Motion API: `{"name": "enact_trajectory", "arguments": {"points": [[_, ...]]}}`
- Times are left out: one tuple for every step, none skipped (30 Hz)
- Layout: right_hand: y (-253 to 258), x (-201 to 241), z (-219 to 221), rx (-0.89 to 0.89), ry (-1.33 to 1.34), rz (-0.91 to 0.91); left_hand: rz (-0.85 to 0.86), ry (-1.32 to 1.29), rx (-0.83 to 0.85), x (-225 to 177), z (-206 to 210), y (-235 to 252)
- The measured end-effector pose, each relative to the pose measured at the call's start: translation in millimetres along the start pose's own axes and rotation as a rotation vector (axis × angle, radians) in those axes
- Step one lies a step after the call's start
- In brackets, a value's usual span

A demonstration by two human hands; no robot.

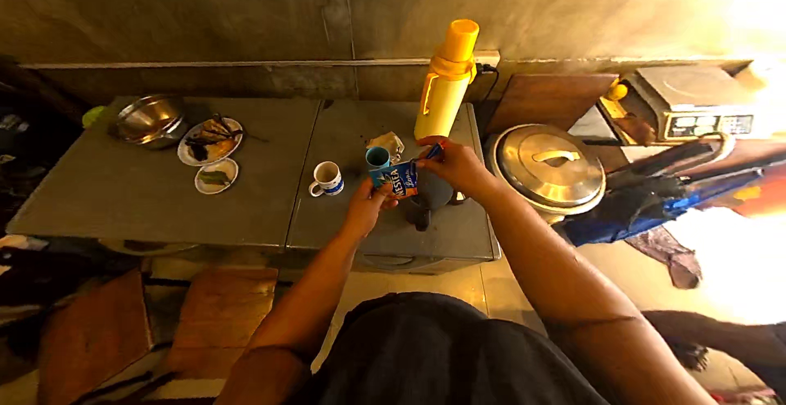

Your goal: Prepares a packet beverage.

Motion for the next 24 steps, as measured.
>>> {"name": "enact_trajectory", "arguments": {"points": [[2, -5, 0, -0.002, -0.028, 0.017, 0.026, 0.065, 0.004, -2, 0, 10], [2, -11, -1, -0.012, -0.064, 0.026, 0.052, 0.122, 0.012, -5, 2, 19], [0, -19, -3, -0.02, -0.099, 0.035, 0.073, 0.166, 0.024, -8, 6, 28], [-3, -28, -5, -0.022, -0.133, 0.042, 0.088, 0.215, 0.042, -9, 10, 35], [-7, -37, -7, -0.018, -0.158, 0.049, 0.099, 0.283, 0.061, -10, 15, 42], [-11, -45, -8, -0.011, -0.177, 0.056, 0.106, 0.368, 0.085, -13, 21, 46], [-17, -52, -8, -0.006, -0.198, 0.058, 0.118, 0.456, 0.102, -15, 27, 48], [-24, -56, -7, -0.005, -0.218, 0.06, 0.144, 0.537, 0.106, -17, 34, 49], [-29, -62, -6, 0.002, -0.251, 0.065, 0.198, 0.611, 0.099, -19, 40, 50], [-34, -70, -6, 0.011, -0.3, 0.063, 0.261, 0.683, 0.087, -20, 45, 51], [-38, -76, -4, 0.014, -0.346, 0.051, 0.314, 0.744, 0.066, -19, 51, 51], [-40, -82, -1, 0.02, -0.381, 0.042, 0.348, 0.789, 0.047, -19, 55, 51], [-41, -86, 1, 0.022, -0.406, 0.031, 0.367, 0.816, 0.035, -20, 59, 51], [-41, -90, 2, 0.022, -0.417, 0.021, 0.372, 0.831, 0.029, -21, 63, 52], [-43, -93, 4, 0.022, -0.425, 0.012, 0.364, 0.837, 0.026, -19, 66, 54], [-45, -96, 5, 0.014, -0.436, -0.011, 0.365, 0.835, 0.02, -18, 70, 55], [-46, -99, 5, 0.01, -0.445, -0.028, 0.367, 0.835, 0.011, -16, 73, 57], [-47, -102, 6, 0.018, -0.442, -0.026, 0.367, 0.837, 0.002, -15, 76, 58], [-47, -105, 8, 0.027, -0.435, -0.023, 0.372, 0.84, -0.017, -14, 77, 59], [-47, -106, 11, 0.035, -0.425, -0.019, 0.388, 0.843, -0.046, -14, 79, 59], [-48, -106, 13, 0.039, -0.417, -0.016, 0.401, 0.848, -0.082, -13, 80, 59], [-49, -107, 15, 0.037, -0.429, -0.025, 0.406, 0.855, -0.112, -13, 80, 58], [-49, -106, 14, 0.025, -0.457, -0.042, 0.403, 0.859, -0.126, -14, 81, 57], [-49, -105, 13, 0.01, -0.486, -0.055, 0.395, 0.869, -0.126, -15, 81, 57]]}}
Point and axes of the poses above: each hand's wrist, its own y-axis towards the middle knuckle, its own z-axis out of the palm, x = y × z, the point moved 7 cm from there along y, towards the middle knuckle, and after that the axes turned 11 degrees about -z, right-handed, at the moved point
